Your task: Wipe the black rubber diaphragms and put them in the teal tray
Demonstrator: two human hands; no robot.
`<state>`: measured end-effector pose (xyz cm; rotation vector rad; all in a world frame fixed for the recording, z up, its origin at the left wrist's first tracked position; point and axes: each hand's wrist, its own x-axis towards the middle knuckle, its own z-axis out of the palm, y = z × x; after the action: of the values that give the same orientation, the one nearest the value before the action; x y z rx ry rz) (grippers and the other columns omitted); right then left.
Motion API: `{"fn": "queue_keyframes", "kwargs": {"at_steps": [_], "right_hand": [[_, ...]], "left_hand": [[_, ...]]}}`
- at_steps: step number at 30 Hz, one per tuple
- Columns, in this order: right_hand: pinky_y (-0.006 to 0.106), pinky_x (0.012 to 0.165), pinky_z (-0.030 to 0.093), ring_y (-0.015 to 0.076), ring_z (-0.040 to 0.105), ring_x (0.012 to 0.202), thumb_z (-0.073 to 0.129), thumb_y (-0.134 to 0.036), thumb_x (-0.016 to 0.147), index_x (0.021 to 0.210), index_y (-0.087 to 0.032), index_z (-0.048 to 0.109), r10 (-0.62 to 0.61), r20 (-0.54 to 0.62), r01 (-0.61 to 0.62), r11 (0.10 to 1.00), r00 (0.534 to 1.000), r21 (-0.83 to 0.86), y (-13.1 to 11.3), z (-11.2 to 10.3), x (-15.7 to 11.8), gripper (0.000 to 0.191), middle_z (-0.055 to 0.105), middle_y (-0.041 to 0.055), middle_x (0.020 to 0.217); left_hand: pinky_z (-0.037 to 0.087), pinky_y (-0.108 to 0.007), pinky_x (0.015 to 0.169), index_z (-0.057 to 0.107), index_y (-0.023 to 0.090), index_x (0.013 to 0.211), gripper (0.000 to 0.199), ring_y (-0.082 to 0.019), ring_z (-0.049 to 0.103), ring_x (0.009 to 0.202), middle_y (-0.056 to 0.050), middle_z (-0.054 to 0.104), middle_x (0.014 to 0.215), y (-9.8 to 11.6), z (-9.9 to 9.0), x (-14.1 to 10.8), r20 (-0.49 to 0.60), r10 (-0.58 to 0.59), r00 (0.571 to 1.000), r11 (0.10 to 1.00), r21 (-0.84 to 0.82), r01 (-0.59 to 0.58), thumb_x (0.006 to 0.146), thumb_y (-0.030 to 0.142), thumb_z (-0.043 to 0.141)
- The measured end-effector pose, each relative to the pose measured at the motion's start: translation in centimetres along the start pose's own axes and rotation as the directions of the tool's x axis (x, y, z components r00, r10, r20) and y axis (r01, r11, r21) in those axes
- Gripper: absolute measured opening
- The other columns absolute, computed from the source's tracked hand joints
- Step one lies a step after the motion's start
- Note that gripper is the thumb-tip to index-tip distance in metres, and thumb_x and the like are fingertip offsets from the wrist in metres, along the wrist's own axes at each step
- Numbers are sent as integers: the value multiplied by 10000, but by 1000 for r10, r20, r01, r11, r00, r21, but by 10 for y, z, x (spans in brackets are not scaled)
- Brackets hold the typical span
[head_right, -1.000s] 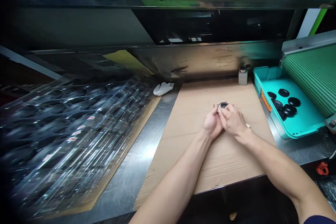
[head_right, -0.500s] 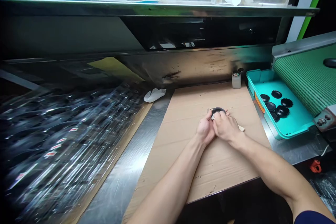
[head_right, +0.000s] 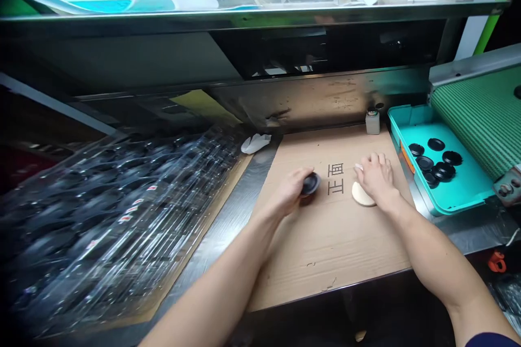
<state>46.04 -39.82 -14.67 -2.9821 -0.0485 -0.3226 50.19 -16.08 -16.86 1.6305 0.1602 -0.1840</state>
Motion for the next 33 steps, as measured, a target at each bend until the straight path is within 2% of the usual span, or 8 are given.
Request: {"fn": "queue_keyframes", "kwargs": {"at_steps": [5,8,12,16,18,22,26,33], "right_hand": [[355,863,485,268,627,989,589,-630,934,1058,-176,700,-120,280,90,989,952,117,-8,-17,-9,484,666,127,1076],[351,854,511,281,651,993,720,-571,846,1053,-164,710,-211,386,162,974,898,157,-8,-19,-11,457,679,129,1089],[374,914,518,302,625,1118,661,-490,919,1149,-133,702,-200,348,167,978,916,123,-9,-15,-10,427,644,163,1220],[367,982,480,271,574,1161,579,-592,968,1078,-168,724,-200,215,159,968,956,194,-9,-3,-6,462,635,132,1222],[360,1020,447,253,520,1206,503,-578,1014,1133,-204,717,-132,67,115,968,989,223,-5,5,-2,446,605,114,1270],[379,1054,411,272,453,1256,530,-406,1017,1365,-249,622,24,13,-27,975,1000,220,8,17,7,393,550,115,1349],[323,1021,418,222,526,1149,453,-225,1000,1247,-195,659,4,127,-38,964,992,264,14,21,11,323,608,105,1201],[282,846,429,206,586,1002,414,-273,989,1152,-147,587,-3,-66,36,862,998,505,-2,16,7,268,640,108,1133]], "left_hand": [[346,-264,596,623,195,632,342,-181,493,627,-27,590,622,-1,-57,-3,212,217,953,708,638,-303,769,503,676],[372,-274,639,663,214,636,336,-204,518,655,-38,629,639,-3,-68,-5,338,229,913,624,668,-405,767,522,680],[365,-263,608,682,200,668,418,-184,498,625,-33,614,630,-6,-62,-8,220,227,949,671,671,-316,769,605,694],[322,-225,487,591,171,695,493,-120,434,524,4,541,588,-5,-40,-11,52,-7,999,960,281,-8,807,636,709],[392,-213,481,560,161,724,448,-112,483,523,-2,564,623,0,-24,-12,56,-93,994,995,-40,96,883,561,684],[603,-276,674,644,90,923,359,-179,697,786,-142,715,950,12,16,-12,164,-204,965,843,-472,259,1035,404,509],[553,-212,538,658,76,962,466,-145,653,687,-144,703,899,16,48,-10,306,-265,914,651,-643,404,1074,427,373],[540,-304,572,664,90,906,455,-209,646,721,-170,672,909,12,50,-19,395,-136,908,545,-736,402,1024,303,279]]}}
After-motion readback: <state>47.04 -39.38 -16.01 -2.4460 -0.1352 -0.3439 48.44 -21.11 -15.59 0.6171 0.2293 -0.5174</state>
